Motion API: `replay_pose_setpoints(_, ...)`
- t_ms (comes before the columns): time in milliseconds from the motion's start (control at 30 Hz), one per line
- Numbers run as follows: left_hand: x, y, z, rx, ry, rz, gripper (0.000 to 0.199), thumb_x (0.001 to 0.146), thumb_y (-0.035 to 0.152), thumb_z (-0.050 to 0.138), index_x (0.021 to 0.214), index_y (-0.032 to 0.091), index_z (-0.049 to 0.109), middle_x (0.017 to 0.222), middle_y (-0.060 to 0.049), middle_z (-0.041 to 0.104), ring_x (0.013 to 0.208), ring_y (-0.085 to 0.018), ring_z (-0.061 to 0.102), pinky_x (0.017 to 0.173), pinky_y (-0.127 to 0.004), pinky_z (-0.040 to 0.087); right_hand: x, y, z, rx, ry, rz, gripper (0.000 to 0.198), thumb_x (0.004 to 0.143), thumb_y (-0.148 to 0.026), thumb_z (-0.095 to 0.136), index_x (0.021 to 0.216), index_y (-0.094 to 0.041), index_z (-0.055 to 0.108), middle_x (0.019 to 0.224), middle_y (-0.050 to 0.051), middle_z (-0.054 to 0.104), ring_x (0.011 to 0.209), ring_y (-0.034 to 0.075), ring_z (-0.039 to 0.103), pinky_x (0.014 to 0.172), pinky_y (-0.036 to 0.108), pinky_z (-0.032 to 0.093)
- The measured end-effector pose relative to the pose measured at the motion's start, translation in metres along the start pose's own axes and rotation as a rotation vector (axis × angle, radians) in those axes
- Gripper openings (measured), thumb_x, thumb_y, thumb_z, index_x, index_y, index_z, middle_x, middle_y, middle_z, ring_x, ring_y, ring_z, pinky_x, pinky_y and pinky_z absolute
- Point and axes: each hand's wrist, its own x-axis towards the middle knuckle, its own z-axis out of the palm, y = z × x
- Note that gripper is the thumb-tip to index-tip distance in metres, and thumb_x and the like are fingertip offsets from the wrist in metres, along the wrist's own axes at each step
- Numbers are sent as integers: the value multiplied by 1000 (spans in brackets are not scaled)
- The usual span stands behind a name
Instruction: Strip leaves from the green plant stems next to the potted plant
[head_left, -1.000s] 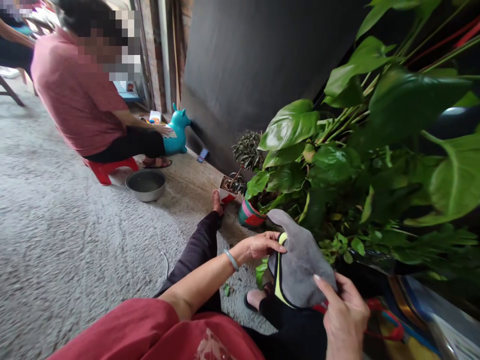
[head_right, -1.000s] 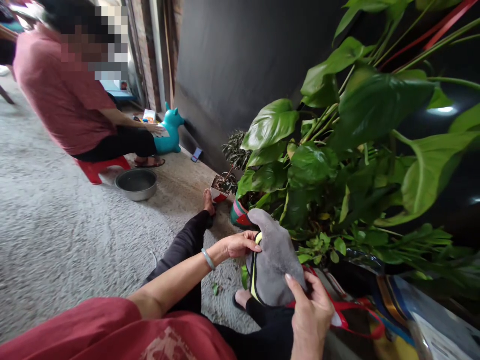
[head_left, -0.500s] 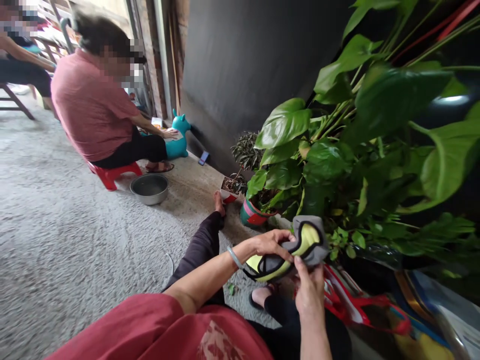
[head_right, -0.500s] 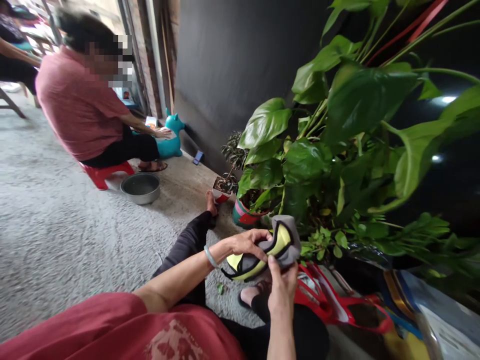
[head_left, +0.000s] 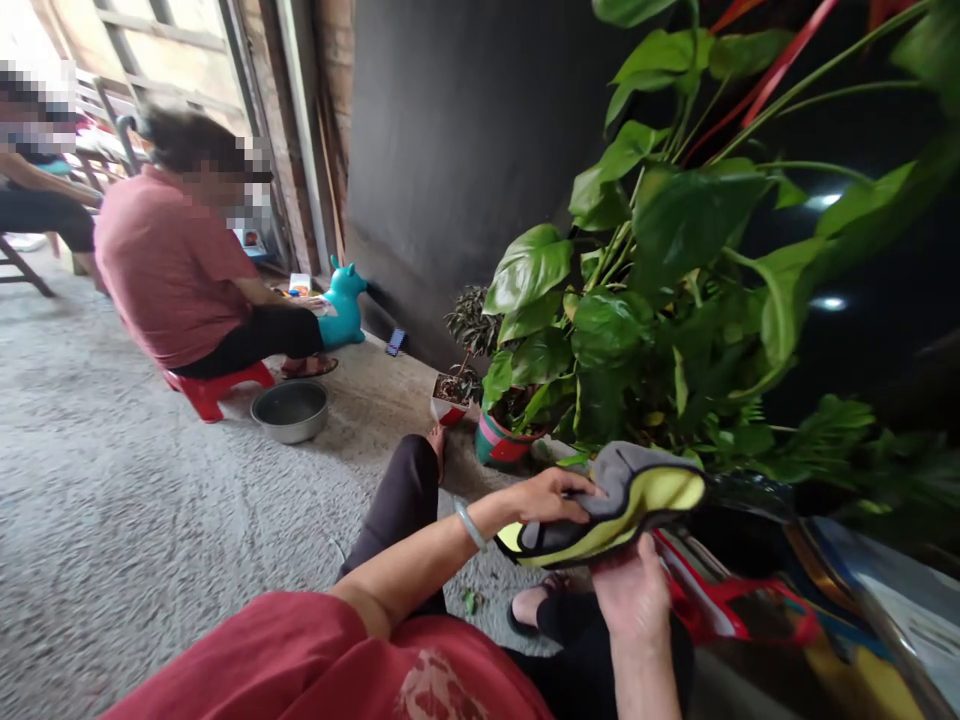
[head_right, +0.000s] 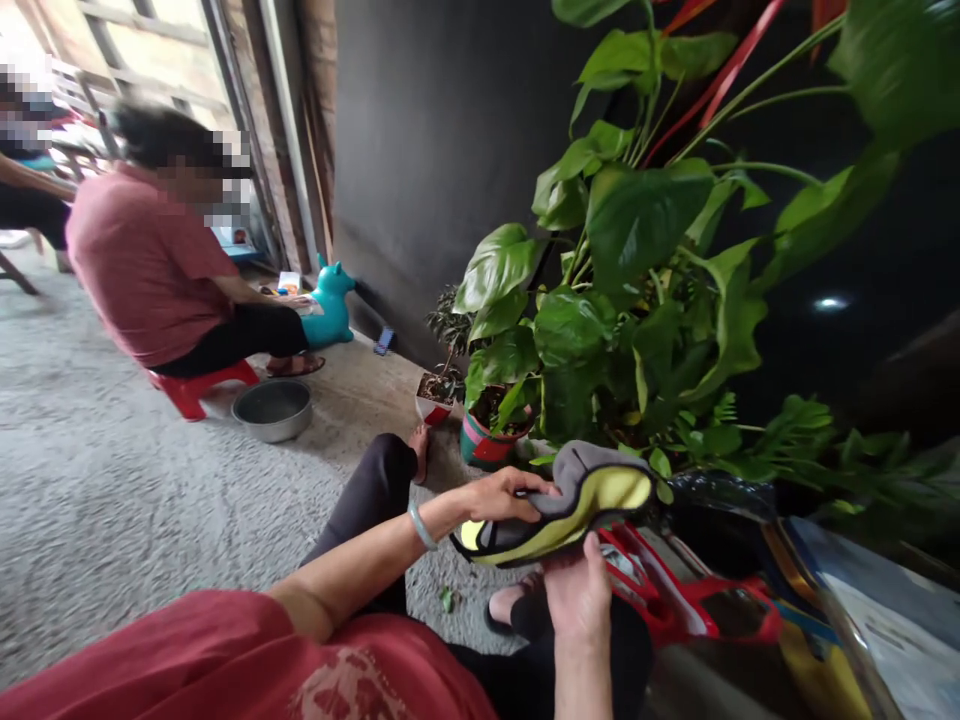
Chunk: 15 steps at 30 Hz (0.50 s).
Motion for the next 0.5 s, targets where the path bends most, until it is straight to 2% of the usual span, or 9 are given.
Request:
replay_pose_setpoints(67,-1,2,5,226,-16,142,32,69,8,68,98,19,79,114,-5,73,111,-22,64,102,-29,45,-3,6,9,84,-21,88,70,60,-75,74,110,-26,72,113,10,73,112,34,64,99,55,49)
replay_pose_setpoints(100,-1,3,6,288,-26,174,33,71,7,65,98,19,79,115,-4,72,114,-22,63,103,-28,43,-4,9,12,100,-22,148,71,59,-77,75,107,-24,72,112,11,73,113,35,64,101,57,48)
replay_pose_setpoints(167,-1,2,1,291,2,124,30,74,9,63,98,19,78,105,-4,73,102,-20,65,95,-27,46,-2,15,16,75,-4,259,69,59,-76,76,102,-22,73,109,13,74,113,38,65,101,61,48)
replay_pose_setpoints(233,0,-1,-11,138,83,-9,25,78,15,64,100,17,75,90,-2,70,82,-16,64,82,-26,48,2,18,17,38,39,295,62,62,-70,77,99,-21,74,105,12,75,111,38,66,101,61,48)
replay_pose_setpoints(300,0,-4,-26,-104,150,-127,23,77,21,68,99,15,71,81,-1,67,69,-12,59,73,-26,47,7,18,13,18,94,263,53,63,-59,82,99,-22,74,101,8,76,110,34,67,103,57,49)
replay_pose_setpoints(400,0,-9,-45,-406,220,-182,28,69,23,75,94,14,68,78,0,67,65,-12,59,70,-26,46,13,11,3,6,192,192,52,57,-44,87,104,-25,73,98,1,77,113,27,66,104,48,51)
replay_pose_setpoints(500,6,-16,-58,-538,294,-179,34,59,23,82,89,14,67,77,0,67,66,-12,60,71,-26,46,15,1,-7,-24,261,169,53,52,-40,89,100,-25,72,94,-1,77,113,25,66,103,44,52)
